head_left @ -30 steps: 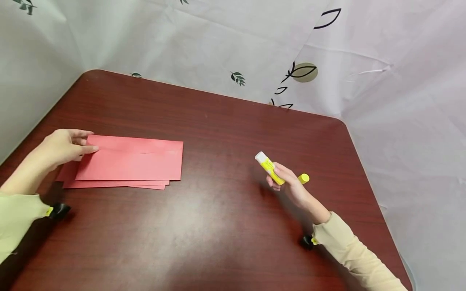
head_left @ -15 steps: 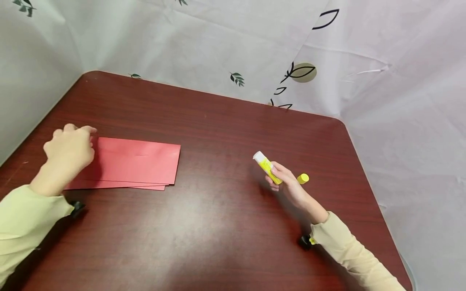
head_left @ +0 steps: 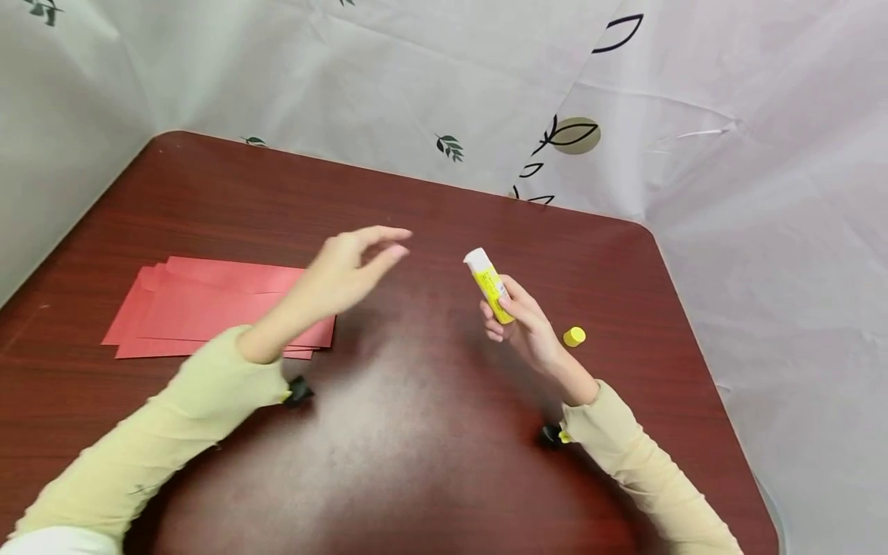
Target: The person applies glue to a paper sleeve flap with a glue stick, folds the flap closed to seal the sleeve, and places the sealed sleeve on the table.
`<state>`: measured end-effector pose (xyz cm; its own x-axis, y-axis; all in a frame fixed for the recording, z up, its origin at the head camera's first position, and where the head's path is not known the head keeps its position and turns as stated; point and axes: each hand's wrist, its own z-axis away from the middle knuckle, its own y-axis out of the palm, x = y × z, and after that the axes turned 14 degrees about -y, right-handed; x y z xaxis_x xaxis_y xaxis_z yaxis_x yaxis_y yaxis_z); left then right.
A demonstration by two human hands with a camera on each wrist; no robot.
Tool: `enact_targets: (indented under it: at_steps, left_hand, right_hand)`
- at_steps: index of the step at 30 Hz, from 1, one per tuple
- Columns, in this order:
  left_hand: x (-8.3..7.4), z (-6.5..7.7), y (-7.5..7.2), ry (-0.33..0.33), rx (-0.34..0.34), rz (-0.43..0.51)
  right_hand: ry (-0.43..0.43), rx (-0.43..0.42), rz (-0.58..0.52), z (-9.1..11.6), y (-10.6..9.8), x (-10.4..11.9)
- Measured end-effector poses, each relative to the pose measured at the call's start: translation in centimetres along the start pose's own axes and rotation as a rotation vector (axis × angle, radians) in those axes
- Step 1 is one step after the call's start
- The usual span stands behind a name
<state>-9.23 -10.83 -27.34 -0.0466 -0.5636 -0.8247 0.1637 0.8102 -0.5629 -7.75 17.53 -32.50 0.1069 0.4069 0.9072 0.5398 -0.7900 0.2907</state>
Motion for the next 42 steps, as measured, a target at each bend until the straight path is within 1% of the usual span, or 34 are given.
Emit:
enact_targets:
  at_steps: [3,5,6,9,12,14,17,19,22,24,27,30,33,35,38,40,42]
  left_hand:
    - [-1.1,-0.8,2.8,-0.039,0.132,0.171]
    - [-1.5,-1.2,4.1,-0.057,0.209,0.248]
    - [-1.7,-1.4,4.6,-0.057,0.244,0.279]
    - [-1.9,-1.8,5.6,-0.029,0.305,0.346]
    - [-1.9,-2.0,6.2,-0.020,0.330,0.410]
    - [-1.9,-2.1,6.5,-0.046,0.329,0.460]
    - [-1.8,-2.0,6.8,-0.108,0.312,0.528]
    - [-1.8,-1.9,6.9,-0.139,0.295,0.557]
    - [-1.7,-1.9,7.1,-0.159,0.272,0.583]
    - [-1.6,-1.8,7.2,-0.156,0.251,0.596]
    - [-1.4,-1.8,7.3,-0.139,0.214,0.619]
    - [-1.2,-1.7,7.5,-0.120,0.190,0.624]
    - [-1.0,-1.4,7.7,-0.104,0.170,0.623]
    - [-0.9,-1.2,7.9,-0.095,0.144,0.633]
    - [-0.9,-1.1,8.2,-0.095,0.107,0.697]
    - [-1.0,-1.0,8.4,-0.102,0.093,0.750]
    - [-1.2,-0.9,8.5,-0.111,0.085,0.803]
  right_hand:
    - [-0.030,0.010,-0.003,-0.5,0.9,0.2]
    - [-0.039,0.018,-0.001,-0.8,1.3,0.3]
    - [-0.041,0.022,-0.006,-0.9,1.5,0.3]
    - [-0.049,0.036,-0.024,-1.3,2.0,0.5]
    - [-0.055,0.041,-0.033,-1.6,2.2,0.6]
    - [-0.058,0.043,-0.021,-1.8,2.2,0.5]
    - [-0.050,0.046,0.006,-1.8,2.1,0.5]
    - [-0.046,0.041,0.019,-1.8,2.1,0.5]
    - [-0.043,0.018,0.054,-1.7,2.0,0.4]
    - [-0.028,-0.011,0.077,-1.6,2.0,0.4]
    - [0.022,-0.051,0.122,-1.5,1.9,0.4]
    - [0.076,-0.089,0.128,-1.5,1.9,0.6]
    - [0.082,-0.148,0.125,-1.3,2.2,0.6]
    - [0.043,-0.203,0.159,-1.3,2.5,0.6]
    - [-0.090,-0.265,0.287,-1.3,2.8,0.3]
    - [-0.196,-0.295,0.398,-1.2,3.0,0.1]
    - [-0.323,-0.296,0.559,-1.0,3.1,-0.2]
